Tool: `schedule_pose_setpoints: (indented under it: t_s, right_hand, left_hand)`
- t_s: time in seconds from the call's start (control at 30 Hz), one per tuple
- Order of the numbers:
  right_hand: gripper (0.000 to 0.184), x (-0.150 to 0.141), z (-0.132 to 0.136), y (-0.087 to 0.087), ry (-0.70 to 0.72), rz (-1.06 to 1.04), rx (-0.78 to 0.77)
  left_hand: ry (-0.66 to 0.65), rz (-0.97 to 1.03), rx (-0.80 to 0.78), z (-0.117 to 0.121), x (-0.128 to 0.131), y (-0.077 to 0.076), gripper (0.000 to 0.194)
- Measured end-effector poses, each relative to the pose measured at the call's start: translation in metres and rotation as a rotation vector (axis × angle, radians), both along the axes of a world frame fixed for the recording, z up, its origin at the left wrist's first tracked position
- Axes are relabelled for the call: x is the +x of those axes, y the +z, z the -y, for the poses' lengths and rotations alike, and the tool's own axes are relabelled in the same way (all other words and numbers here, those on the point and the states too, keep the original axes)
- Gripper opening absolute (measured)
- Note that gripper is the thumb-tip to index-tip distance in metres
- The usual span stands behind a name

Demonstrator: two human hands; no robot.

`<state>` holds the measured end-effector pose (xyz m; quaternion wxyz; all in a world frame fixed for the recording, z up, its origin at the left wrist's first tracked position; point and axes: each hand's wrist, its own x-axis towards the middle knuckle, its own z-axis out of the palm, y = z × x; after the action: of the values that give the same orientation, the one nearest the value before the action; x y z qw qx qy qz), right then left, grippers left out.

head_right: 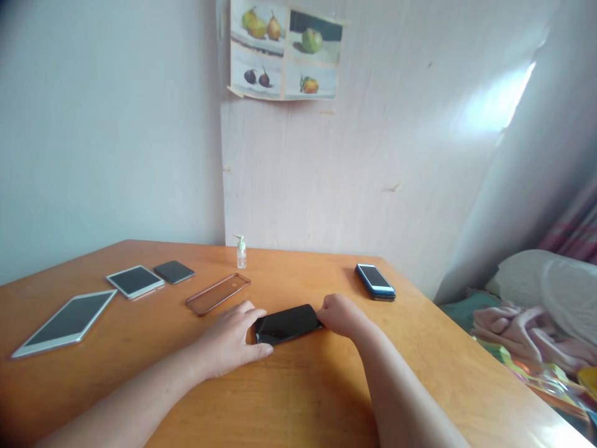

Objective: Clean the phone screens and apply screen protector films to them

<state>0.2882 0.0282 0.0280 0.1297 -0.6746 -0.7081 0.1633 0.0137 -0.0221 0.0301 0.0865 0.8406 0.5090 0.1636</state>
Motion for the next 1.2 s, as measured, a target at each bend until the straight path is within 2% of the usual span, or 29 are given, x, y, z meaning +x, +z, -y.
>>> schedule_pose_setpoints:
  t_s: [0.1,0.3,0.4,0.53,0.63,0.7,0.9,1.0,1.13,1.2]
  right_hand:
    - [0.022,0.004,-0.007,-0.006,0.0,-0.13,-0.005]
    - [0.026,-0.009,-0.014,-0.013,0.013,-0.205,0.063]
    - [0.019,-0.006,-0.011,-0.007,0.015,-0.195,0.003]
    - [0.009,0.011,-0.002,0.01,0.057,-0.176,-0.156]
    - [0.008,0.018,0.003,0.018,0.105,-0.158,-0.238]
    - [0.01,0.014,0.003,0.018,0.097,-0.144,-0.225]
    - [0.022,-0.012,-0.007,0.006,0.002,-0.085,-0.062]
    - [0.02,-0.006,-0.002,0.014,0.023,-0.055,-0.099]
    - [0.013,0.011,0.008,0.028,0.118,-0.037,-0.222]
    - [0.014,0.011,0.009,0.03,0.132,-0.03,-0.228]
  left_hand:
    - [-0.012,0.019,-0.002,-0.003,-0.001,-0.003,0.051]
    - [-0.041,0.083,-0.025,-0.007,-0.003,-0.007,0.05]
    - [-0.053,0.097,-0.053,-0.008,-0.005,-0.006,0.05]
    - [-0.067,0.113,-0.064,-0.01,-0.006,-0.007,0.049]
    - [-0.089,0.127,-0.064,-0.011,-0.007,-0.009,0.049]
    - [-0.098,0.134,-0.061,-0.013,-0.008,-0.011,0.048]
    - [-0.117,0.148,-0.058,-0.016,-0.01,-0.015,0.051]
    - [-0.109,0.139,-0.062,-0.017,-0.011,-0.015,0.051]
    - [-0.103,0.123,-0.076,-0.016,-0.01,-0.013,0.052]
    - [-0.105,0.118,-0.079,-0.016,-0.01,-0.012,0.052]
